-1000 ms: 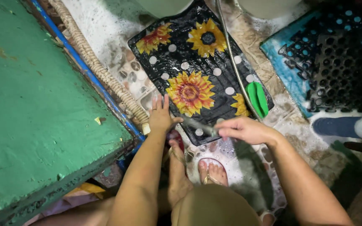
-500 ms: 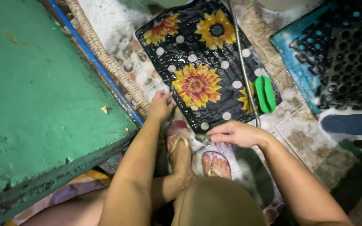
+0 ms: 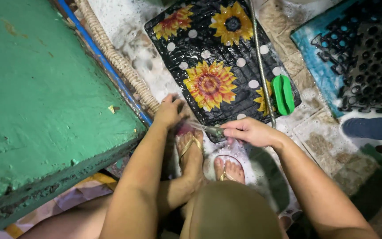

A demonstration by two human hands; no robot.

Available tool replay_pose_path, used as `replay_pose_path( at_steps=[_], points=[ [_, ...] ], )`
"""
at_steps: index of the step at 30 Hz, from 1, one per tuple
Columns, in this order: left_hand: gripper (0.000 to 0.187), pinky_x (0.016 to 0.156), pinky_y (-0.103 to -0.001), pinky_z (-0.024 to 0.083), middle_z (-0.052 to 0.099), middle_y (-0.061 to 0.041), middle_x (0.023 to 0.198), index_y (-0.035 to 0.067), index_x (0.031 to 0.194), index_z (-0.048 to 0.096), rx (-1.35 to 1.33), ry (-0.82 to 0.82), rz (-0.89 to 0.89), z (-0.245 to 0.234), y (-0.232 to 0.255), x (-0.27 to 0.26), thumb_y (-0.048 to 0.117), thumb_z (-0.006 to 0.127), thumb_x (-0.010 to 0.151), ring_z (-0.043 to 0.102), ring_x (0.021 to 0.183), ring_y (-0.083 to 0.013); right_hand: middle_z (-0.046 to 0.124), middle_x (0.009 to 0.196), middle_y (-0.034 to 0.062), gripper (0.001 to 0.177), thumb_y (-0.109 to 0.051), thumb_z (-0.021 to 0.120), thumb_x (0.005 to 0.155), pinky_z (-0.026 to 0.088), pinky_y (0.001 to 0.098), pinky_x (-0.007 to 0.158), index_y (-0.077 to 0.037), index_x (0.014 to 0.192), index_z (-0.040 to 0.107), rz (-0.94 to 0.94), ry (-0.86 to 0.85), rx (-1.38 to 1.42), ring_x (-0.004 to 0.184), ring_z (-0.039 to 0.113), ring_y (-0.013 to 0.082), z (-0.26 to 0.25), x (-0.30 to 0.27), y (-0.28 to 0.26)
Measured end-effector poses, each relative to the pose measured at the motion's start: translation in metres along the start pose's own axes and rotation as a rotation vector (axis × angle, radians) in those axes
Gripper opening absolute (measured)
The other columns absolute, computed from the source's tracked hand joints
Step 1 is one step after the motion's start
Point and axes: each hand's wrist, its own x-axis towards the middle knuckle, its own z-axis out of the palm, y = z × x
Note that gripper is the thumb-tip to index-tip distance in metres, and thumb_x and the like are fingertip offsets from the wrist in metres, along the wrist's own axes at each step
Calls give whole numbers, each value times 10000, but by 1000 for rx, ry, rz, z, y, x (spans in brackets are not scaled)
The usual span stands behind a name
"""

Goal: The person cleans a floor mat by rinsing it with a bidet sprayer and scrubbing it with a brush.

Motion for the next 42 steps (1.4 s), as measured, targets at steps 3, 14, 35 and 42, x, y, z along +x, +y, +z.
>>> replay_pose_path(
  at_steps=[3,14,35,42],
  points=[
    [598,989,-463,466,568,-134,1316,164,1175,674,261,-241,61,-15,16,-11,508,861,723,573,1195,-363,738,820,-27,408,-350,605,978,483,246,628,-115,1286,732,59,22,78,665,561,68,-3,1,5],
    [255,922,-453,361,763,-28,979,285,1019,735,249,-248,7,10,5,-15,498,678,892,700,978,-235,738,806,-23,407,-341,613,974,501,244,645,-144,1320,697,55,28,52,680,576,72,-2,4,17],
    [189,937,-467,467,591,-23,1120,272,964,770,98,66,75,28,35,22,331,803,787,589,1100,-289,672,765,-27,352,-364,602,970,459,268,606,-188,1225,769,229,78,14,647,546,82,-22,-4,38],
    [161,927,-413,515,581,-10,1114,295,927,766,64,-169,9,9,32,39,329,813,777,605,1062,-276,726,854,-31,413,-318,641,944,503,253,667,-123,1302,713,135,108,74,703,588,76,-16,-2,41]
  ],
)
